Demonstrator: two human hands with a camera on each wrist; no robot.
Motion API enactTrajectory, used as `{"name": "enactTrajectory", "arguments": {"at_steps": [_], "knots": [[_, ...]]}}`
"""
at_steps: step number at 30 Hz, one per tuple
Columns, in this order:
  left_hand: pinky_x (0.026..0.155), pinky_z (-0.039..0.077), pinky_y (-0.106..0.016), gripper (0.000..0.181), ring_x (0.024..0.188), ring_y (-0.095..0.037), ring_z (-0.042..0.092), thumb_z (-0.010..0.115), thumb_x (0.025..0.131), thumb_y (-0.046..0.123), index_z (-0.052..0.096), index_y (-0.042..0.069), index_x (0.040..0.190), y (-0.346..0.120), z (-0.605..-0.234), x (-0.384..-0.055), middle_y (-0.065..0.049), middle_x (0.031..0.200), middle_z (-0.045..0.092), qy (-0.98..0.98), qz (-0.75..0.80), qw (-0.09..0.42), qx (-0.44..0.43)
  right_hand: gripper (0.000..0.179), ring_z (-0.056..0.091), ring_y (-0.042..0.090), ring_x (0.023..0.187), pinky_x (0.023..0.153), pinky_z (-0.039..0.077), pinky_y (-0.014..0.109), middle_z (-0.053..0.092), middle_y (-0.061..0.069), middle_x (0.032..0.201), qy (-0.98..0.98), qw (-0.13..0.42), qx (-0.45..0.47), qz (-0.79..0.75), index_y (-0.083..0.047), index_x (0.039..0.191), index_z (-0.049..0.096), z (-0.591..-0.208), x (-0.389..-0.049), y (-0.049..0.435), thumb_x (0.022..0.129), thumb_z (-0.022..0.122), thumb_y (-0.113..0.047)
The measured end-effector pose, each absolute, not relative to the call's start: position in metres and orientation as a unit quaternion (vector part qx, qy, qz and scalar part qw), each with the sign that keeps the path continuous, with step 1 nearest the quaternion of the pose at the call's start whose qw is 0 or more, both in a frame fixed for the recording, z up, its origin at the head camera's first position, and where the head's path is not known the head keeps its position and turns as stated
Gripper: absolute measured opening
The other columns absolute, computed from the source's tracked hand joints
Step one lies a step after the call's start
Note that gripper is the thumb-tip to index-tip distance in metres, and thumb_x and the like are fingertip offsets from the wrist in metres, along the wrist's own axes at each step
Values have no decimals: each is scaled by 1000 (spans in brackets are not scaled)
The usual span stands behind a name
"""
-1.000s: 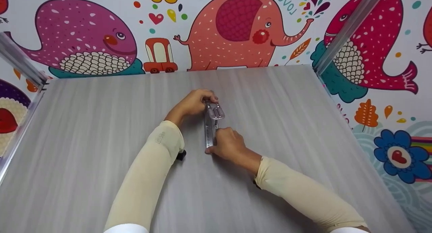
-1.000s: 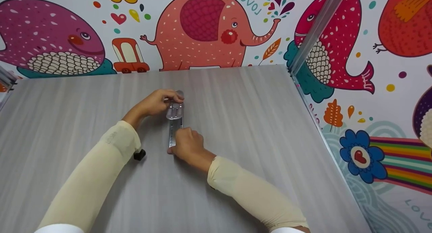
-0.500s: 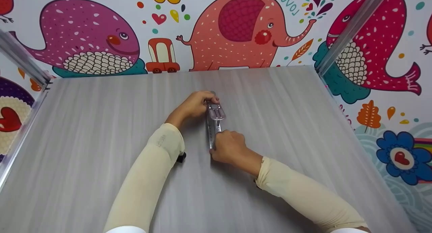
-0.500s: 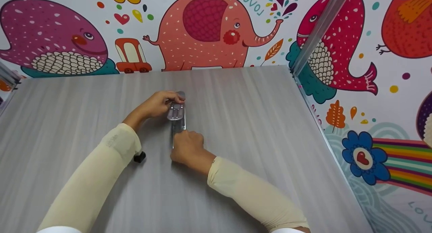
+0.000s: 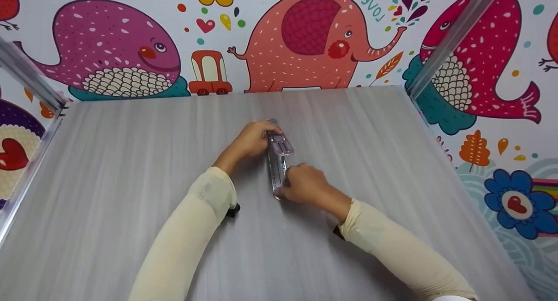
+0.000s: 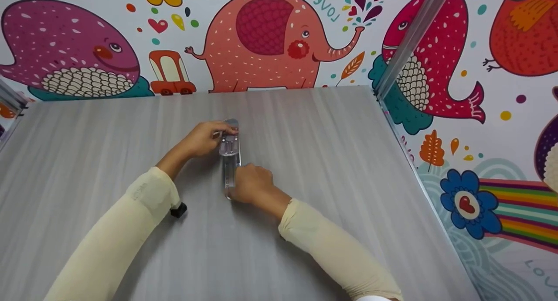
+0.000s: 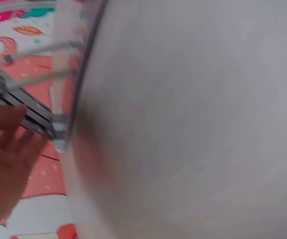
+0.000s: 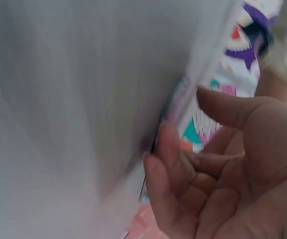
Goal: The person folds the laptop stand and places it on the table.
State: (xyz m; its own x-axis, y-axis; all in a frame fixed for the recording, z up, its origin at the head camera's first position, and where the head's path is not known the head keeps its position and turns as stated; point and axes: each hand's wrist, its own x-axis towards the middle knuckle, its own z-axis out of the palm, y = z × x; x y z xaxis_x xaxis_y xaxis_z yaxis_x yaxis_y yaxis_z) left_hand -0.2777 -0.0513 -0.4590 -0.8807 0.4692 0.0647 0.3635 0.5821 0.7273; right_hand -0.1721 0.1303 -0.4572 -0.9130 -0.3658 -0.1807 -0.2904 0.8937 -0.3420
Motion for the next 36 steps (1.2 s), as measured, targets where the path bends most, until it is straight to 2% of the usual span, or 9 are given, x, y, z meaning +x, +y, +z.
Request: {"name": "enactTrajectory", "arguments": {"at_steps": [5, 8, 10, 13, 16, 18, 27, 32, 36], "knots": [[114, 44, -48, 54, 133, -32, 57, 53, 88, -11, 68, 13, 135, -54, -452, -257, -12, 139, 64, 898, 406, 56, 161, 26, 57, 10, 54, 52, 47, 26, 66, -1, 64, 921, 186, -139, -312, -6, 85, 76, -452, -195, 156, 96, 68, -29], [109, 48, -47, 45, 129, -34, 60, 52, 95, -2, 63, 8, 138, -58, -449, -242, -17, 140, 62, 884, 455, 56, 88, 24, 64, 15, 62, 58, 54, 28, 72, 9, 79, 851, 254, -73, -454, 1, 110, 68, -453, -205, 167, 100, 58, -19], [104, 51, -45, 38, 123, -34, 64, 49, 102, 6, 60, 4, 138, -61, -449, -233, -19, 139, 61, 858, 506, 82, 38, 29, 66, 19, 70, 63, 57, 32, 72, 14, 91, 790, 293, -18, -538, 2, 124, 58, -455, -211, 172, 103, 52, -18], [104, 53, -44, 39, 122, -37, 64, 41, 109, 16, 52, -2, 142, -63, -450, -221, -23, 142, 54, 760, 629, 160, -41, 36, 67, 21, 79, 69, 58, 34, 73, 16, 103, 718, 322, 40, -616, -4, 135, 50, -457, -217, 177, 108, 44, -28], [108, 50, -45, 46, 129, -41, 58, 35, 112, 21, 42, -7, 148, -64, -454, -214, -26, 148, 45, 627, 738, 222, -114, 46, 69, 21, 86, 74, 59, 33, 74, 13, 111, 670, 333, 69, -660, -9, 139, 50, -459, -223, 180, 110, 36, -42], [111, 47, -47, 50, 134, -44, 53, 33, 112, 23, 36, -9, 150, -64, -457, -210, -28, 152, 39, 555, 784, 238, -142, 49, 70, 21, 89, 75, 59, 33, 74, 12, 114, 647, 339, 78, -678, -11, 142, 50, -461, -226, 181, 110, 35, -46], [119, 37, -48, 54, 146, -42, 40, 32, 112, 28, 32, -10, 150, -63, -468, -204, -28, 158, 35, 447, 847, 244, -152, 58, 69, 25, 107, 78, 58, 30, 65, 17, 132, 600, 341, 108, -716, -7, 150, 40, -468, -235, 172, 109, 36, -47], [123, 31, -45, 55, 150, -40, 34, 28, 112, 27, 30, -12, 151, -58, -472, -204, -29, 161, 30, 443, 850, 245, -142, 62, 64, 25, 111, 77, 58, 27, 61, 16, 131, 596, 341, 114, -718, -2, 154, 31, -469, -236, 165, 110, 34, -46], [123, 31, -45, 55, 150, -40, 33, 28, 112, 26, 30, -13, 151, -57, -470, -204, -30, 161, 29, 447, 849, 242, -142, 63, 64, 24, 110, 77, 57, 27, 60, 17, 133, 595, 339, 115, -719, 0, 154, 33, -467, -237, 163, 110, 35, -45]]}}
